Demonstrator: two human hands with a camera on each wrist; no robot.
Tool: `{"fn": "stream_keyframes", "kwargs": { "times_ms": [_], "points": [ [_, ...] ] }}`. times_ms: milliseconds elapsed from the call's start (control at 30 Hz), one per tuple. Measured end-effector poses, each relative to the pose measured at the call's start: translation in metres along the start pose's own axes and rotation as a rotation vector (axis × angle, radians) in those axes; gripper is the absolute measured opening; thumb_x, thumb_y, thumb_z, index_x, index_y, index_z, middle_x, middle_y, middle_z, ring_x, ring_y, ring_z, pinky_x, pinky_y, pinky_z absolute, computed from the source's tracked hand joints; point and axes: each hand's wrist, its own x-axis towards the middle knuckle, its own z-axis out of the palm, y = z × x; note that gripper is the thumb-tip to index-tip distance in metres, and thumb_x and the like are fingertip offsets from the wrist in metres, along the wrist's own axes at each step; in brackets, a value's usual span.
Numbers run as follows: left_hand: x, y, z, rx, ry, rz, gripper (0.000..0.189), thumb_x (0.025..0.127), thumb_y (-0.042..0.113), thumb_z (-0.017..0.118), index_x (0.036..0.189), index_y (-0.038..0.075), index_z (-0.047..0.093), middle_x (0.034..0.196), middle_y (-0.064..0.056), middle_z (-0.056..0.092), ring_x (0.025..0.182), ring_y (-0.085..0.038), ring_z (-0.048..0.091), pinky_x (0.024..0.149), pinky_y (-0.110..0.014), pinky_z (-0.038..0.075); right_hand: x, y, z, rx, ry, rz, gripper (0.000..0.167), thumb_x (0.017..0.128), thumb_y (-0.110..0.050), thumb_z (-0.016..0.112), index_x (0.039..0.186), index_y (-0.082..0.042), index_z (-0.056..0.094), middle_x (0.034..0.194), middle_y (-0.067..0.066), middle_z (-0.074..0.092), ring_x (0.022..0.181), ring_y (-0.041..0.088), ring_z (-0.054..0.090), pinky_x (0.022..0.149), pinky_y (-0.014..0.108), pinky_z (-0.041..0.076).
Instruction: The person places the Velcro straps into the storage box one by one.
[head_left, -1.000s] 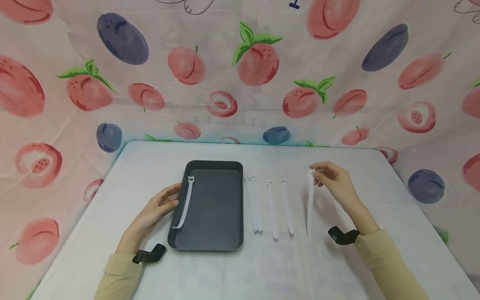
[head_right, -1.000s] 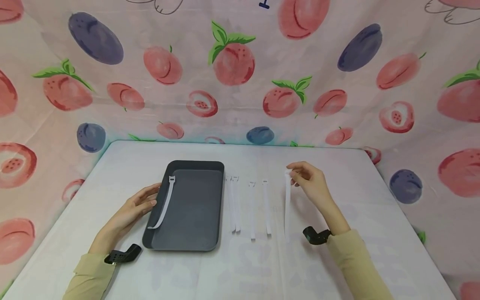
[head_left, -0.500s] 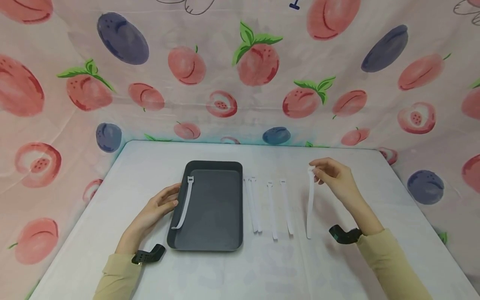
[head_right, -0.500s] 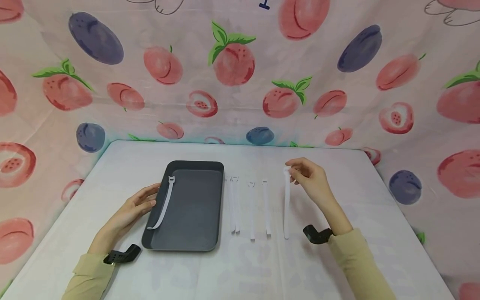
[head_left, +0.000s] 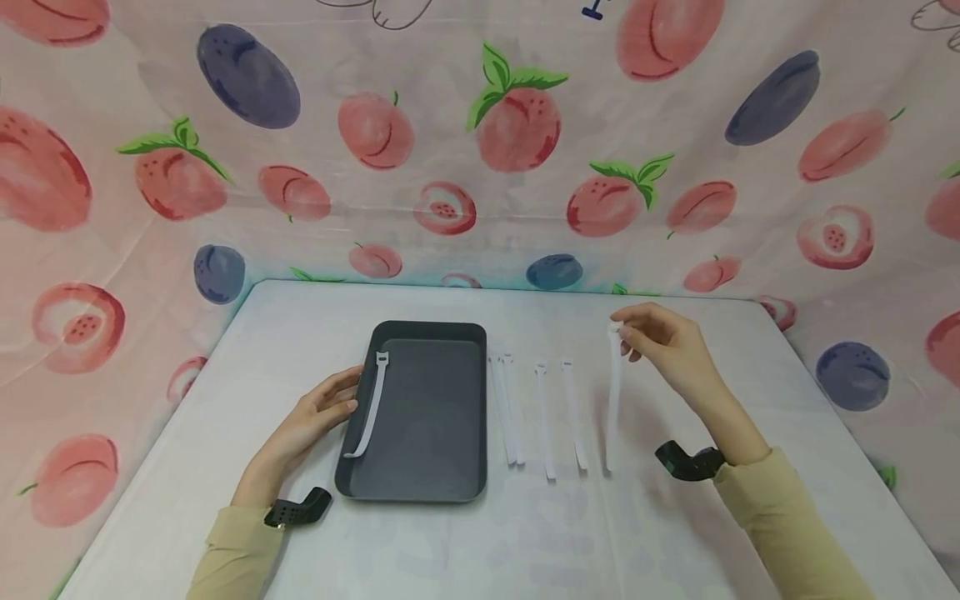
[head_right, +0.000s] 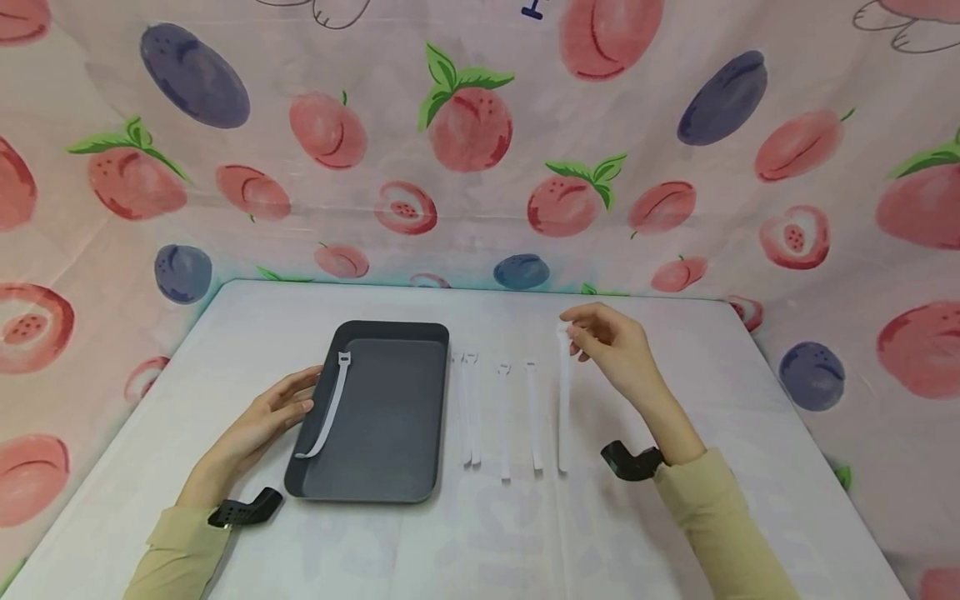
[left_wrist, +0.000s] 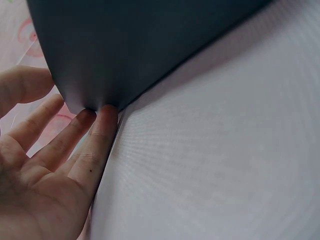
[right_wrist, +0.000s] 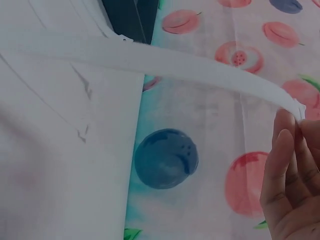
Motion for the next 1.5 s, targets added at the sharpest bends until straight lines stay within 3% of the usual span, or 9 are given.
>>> {"fn": "stream_keyframes", "kwargs": {
  "times_ms": [167,433,667,900,1333,1500],
  "points": [
    [0.0,0.0,0.0,0.003,0.003,-0.005,0.061,0.097,0.022,0.057,0.151,0.014,0.03,0.155,-0.016,0.031,0.134,-0.009,0.042,0.095,-0.013,0.046,0.003,-0.009,0.004,0.02,-0.015,-0.018,0.023,0.094,-0.008,0.06,0.115,0.0,0.063,0.083,-0.004,0.065,0.071,0.015,0.062,0.063,0.02,0.055],
    [0.001,-0.001,0.0,0.005,0.009,-0.01,0.06,0.097,0.022,0.057,0.151,0.015,0.03,0.155,-0.016,0.032,0.141,-0.031,0.034,0.095,-0.013,0.046,0.006,-0.024,0.014,0.02,-0.025,-0.031,0.022,0.094,-0.01,0.061,0.114,-0.003,0.064,0.084,0.001,0.065,0.07,0.011,0.061,0.064,0.019,0.055],
    [0.001,-0.003,0.0,0.001,0.01,-0.01,0.06,0.097,0.021,0.057,0.151,0.014,0.031,0.155,-0.016,0.032,0.139,-0.024,0.038,0.095,-0.014,0.046,0.009,-0.034,0.023,0.063,-0.037,-0.05,0.021,0.093,-0.007,0.061,0.113,-0.002,0.064,0.083,-0.002,0.064,0.07,0.015,0.062,0.064,0.021,0.055],
    [0.001,-0.002,0.0,0.001,0.008,-0.006,0.06,0.097,0.022,0.057,0.151,0.015,0.031,0.155,-0.015,0.033,0.14,-0.027,0.036,0.095,-0.014,0.046,0.013,-0.045,0.033,0.119,-0.054,-0.084,0.02,0.092,-0.005,0.061,0.111,0.002,0.064,0.082,0.002,0.064,0.069,0.014,0.062,0.064,0.022,0.056],
    [0.0,-0.002,0.0,-0.002,0.007,0.003,0.06,0.097,0.021,0.057,0.151,0.014,0.031,0.154,-0.016,0.033,0.132,-0.009,0.044,0.095,-0.014,0.046,0.019,-0.063,0.057,0.182,-0.124,-0.138,0.02,0.092,-0.003,0.062,0.111,0.002,0.064,0.08,0.004,0.063,0.068,0.015,0.062,0.065,0.025,0.057],
    [0.0,-0.003,-0.001,-0.002,0.006,0.001,0.06,0.097,0.021,0.057,0.15,0.015,0.031,0.154,-0.017,0.033,0.126,-0.001,0.046,0.095,-0.014,0.046,0.022,-0.072,0.065,0.191,-0.146,-0.148,0.021,0.092,-0.004,0.062,0.112,-0.001,0.064,0.083,0.013,0.063,0.069,0.015,0.062,0.067,0.026,0.057]
  ]
}}
